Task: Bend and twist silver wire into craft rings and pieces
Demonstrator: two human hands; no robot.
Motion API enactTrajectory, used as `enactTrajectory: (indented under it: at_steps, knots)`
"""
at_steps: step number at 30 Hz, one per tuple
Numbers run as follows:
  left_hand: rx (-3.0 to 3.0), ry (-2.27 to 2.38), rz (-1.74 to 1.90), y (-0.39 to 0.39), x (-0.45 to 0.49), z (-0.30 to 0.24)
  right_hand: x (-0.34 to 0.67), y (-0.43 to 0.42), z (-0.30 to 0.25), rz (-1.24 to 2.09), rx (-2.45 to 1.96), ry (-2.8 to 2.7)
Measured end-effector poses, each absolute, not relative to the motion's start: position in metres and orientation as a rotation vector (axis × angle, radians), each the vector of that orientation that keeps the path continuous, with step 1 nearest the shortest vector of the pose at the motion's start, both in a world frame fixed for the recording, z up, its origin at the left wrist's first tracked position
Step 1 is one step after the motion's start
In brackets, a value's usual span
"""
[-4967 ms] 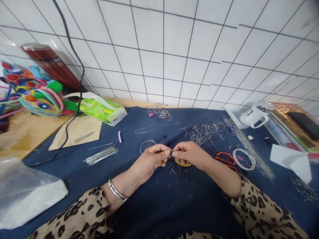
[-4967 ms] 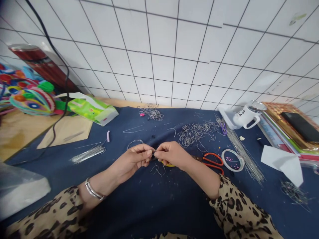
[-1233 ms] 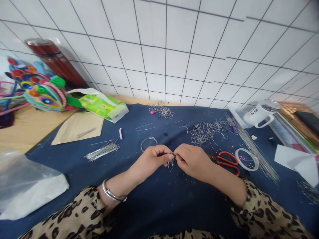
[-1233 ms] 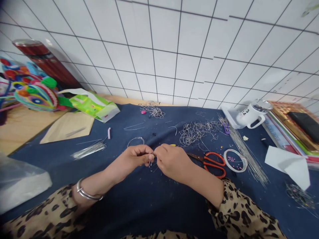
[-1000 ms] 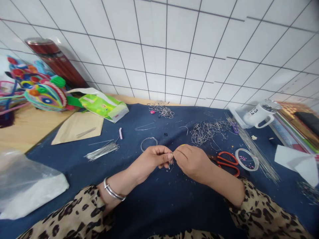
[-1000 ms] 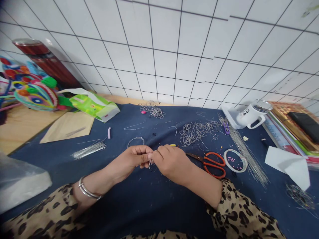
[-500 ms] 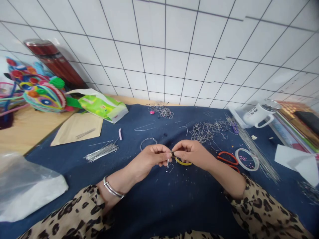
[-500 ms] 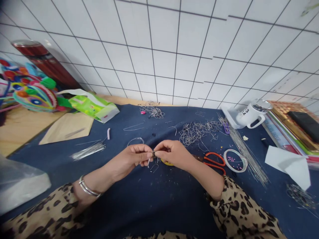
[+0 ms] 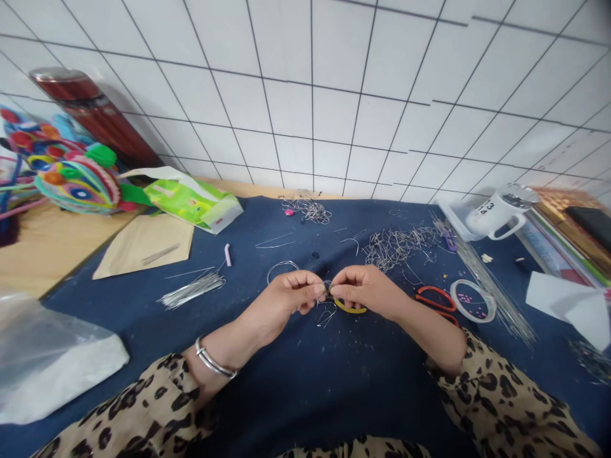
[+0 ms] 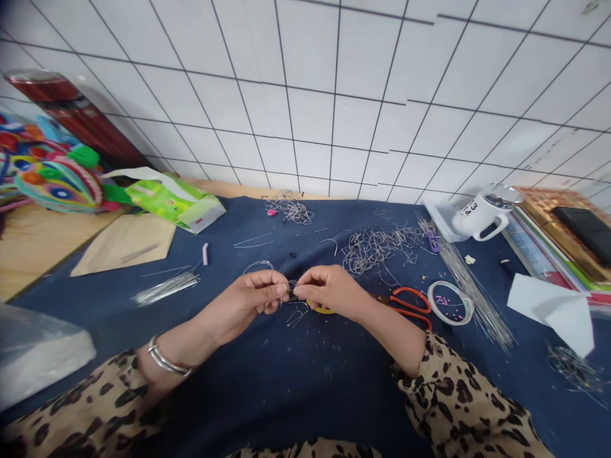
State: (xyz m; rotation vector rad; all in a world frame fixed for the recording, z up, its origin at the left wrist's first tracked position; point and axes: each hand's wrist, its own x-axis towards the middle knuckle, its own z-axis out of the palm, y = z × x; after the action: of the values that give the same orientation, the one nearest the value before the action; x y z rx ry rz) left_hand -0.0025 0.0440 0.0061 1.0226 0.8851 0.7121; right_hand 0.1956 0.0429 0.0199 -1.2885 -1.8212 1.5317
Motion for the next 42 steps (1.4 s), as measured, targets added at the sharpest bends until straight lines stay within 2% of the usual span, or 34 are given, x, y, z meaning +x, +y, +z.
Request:
enactTrajectory:
  at_steps: [6, 10, 13, 16, 23, 29, 35, 42]
  knots:
    - [0.993, 0.939, 0.905, 0.047, -0.004, 0.006, 0.2, 0.041, 0.023, 0.592, -1.111, -2.78]
    - [0.978, 0.933, 0.906, 0.047, -0.003, 0.003, 0.189, 0.029, 0.017, 0.098, -0.951, -3.073]
    - [0.963, 0.935, 0.914, 0.047, -0.003, 0.001, 0.177, 0.021, 0.013, -0.103, -0.846, -3.137]
    - [0.947, 0.934, 0.907, 0.047, -0.003, -0.001, 0.171, 0.02, 0.009, -0.158, -0.827, -3.144]
    - [0.944, 0.92, 0.904, 0.049, -0.003, 0.001, 0.185, 0.031, 0.012, 0.064, -0.914, -2.977]
    - [0.957, 0.912, 0.901, 0.049, -0.004, 0.001, 0.19, 0.031, 0.019, 0.59, -1.036, -2.692]
    - [1.04, 0.93, 0.88, 0.046, -0.002, 0.001, 0.187, 0.028, 0.022, 0.834, -1.073, -2.393]
    - [1.09, 0.944, 0.87, 0.043, 0.0, -0.001, 0.188, 0.029, 0.024, 1.344, -1.144, -1.883]
